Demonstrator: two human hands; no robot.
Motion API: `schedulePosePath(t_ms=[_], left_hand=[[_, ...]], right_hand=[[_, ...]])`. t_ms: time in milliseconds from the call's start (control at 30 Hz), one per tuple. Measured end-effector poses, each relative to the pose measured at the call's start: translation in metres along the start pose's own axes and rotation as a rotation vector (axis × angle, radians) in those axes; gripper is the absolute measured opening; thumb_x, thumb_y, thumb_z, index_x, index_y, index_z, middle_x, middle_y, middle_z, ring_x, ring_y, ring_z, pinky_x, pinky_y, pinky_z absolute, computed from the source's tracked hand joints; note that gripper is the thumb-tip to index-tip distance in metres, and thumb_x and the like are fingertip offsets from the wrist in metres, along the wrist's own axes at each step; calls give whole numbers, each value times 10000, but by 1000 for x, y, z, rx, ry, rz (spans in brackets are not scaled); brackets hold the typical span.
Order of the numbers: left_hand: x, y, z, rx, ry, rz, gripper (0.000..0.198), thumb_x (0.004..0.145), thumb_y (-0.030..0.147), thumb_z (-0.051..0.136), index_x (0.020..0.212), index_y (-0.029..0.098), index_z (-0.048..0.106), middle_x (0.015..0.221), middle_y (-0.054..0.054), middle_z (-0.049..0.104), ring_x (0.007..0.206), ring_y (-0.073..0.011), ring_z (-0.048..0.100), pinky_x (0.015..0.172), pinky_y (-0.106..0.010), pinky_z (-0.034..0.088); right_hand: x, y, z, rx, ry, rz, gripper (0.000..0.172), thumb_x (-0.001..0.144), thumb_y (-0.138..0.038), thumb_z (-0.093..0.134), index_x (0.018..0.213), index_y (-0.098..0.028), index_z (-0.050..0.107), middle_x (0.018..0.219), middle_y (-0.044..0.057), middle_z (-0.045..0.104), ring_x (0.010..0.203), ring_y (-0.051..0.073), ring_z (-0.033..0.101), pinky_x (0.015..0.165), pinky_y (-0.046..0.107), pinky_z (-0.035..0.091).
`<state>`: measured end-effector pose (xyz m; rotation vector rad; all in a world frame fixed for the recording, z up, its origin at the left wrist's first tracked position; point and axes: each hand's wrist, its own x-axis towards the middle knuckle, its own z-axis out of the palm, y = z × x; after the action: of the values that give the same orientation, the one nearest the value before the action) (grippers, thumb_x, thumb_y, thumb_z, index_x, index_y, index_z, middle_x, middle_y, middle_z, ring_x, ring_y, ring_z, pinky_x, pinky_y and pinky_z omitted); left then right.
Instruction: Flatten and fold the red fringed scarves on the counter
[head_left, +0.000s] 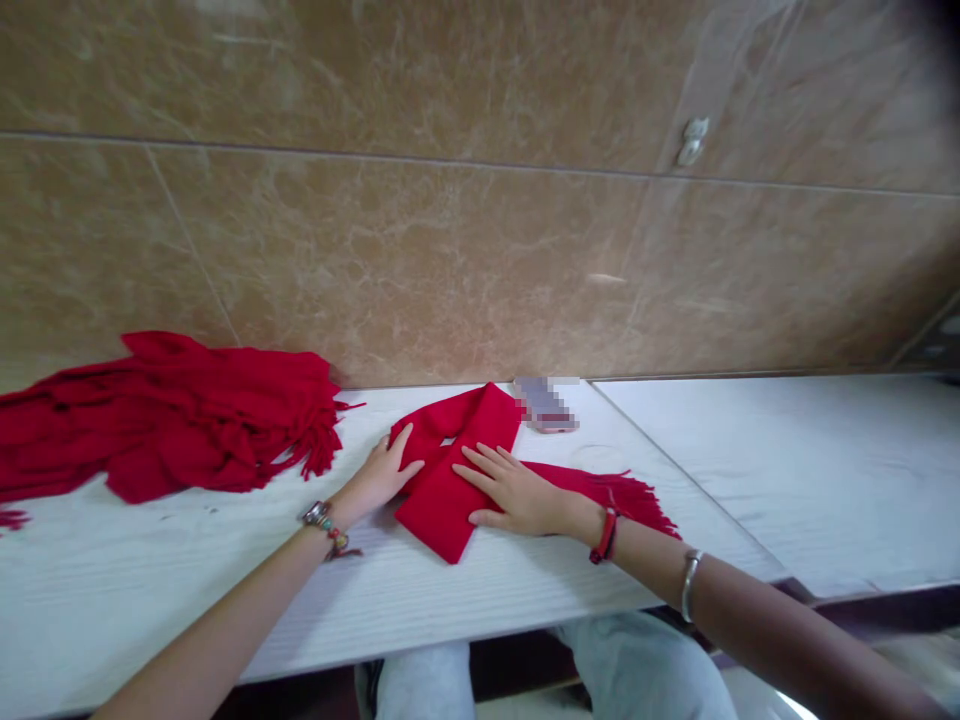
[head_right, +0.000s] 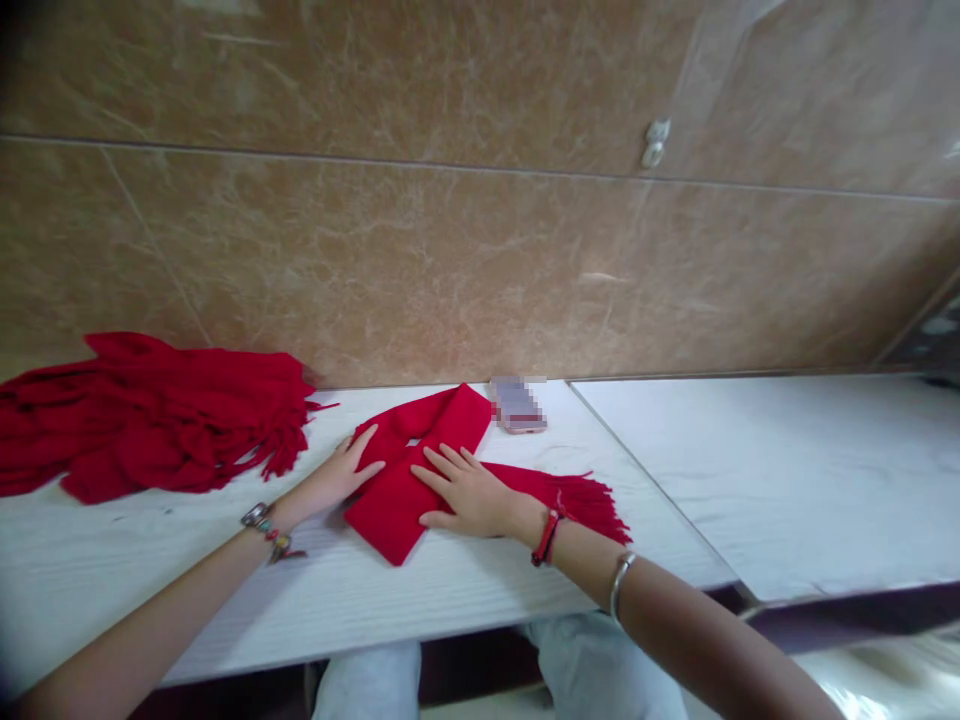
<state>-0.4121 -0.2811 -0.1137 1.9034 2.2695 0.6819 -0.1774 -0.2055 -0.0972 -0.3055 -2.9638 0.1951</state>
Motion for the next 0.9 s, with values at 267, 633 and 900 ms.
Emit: schedulePosePath(t_ms=[267, 633, 900], left_hand=[[-37, 50, 29, -93, 66, -13, 615, 849, 308, 416, 1384, 177, 144, 1424, -179, -245, 1310, -356, 78, 1047, -444, 230], [-78, 130, 53, -196, 95, 148, 559, 862, 227, 386, 1378, 268, 173, 1459, -75, -195, 1338, -276, 43, 1057, -422, 238], [-21, 50, 4, -190, 265, -114, 652, 682, 203, 571, 1290, 129, 348, 1296, -135, 439, 1218, -247, 395, 1029, -387, 303]], right_hand=[[-60, -5, -15, -12, -2, 7, 675, 833, -554, 386, 1373, -162, 287, 1432, 162, 235, 1328, 297, 131, 1058, 501, 170], [-146, -15, -28, 24, -46, 33, 676, 827, -579, 362, 1382, -206, 264, 1442, 133, 225, 1333, 293, 104, 1066, 509, 153], [-70, -8, -11, -7, 54, -4, 609, 862, -542, 312, 1362, -194, 312, 1432, 137, 254, 1322, 297, 158, 1053, 501, 184]])
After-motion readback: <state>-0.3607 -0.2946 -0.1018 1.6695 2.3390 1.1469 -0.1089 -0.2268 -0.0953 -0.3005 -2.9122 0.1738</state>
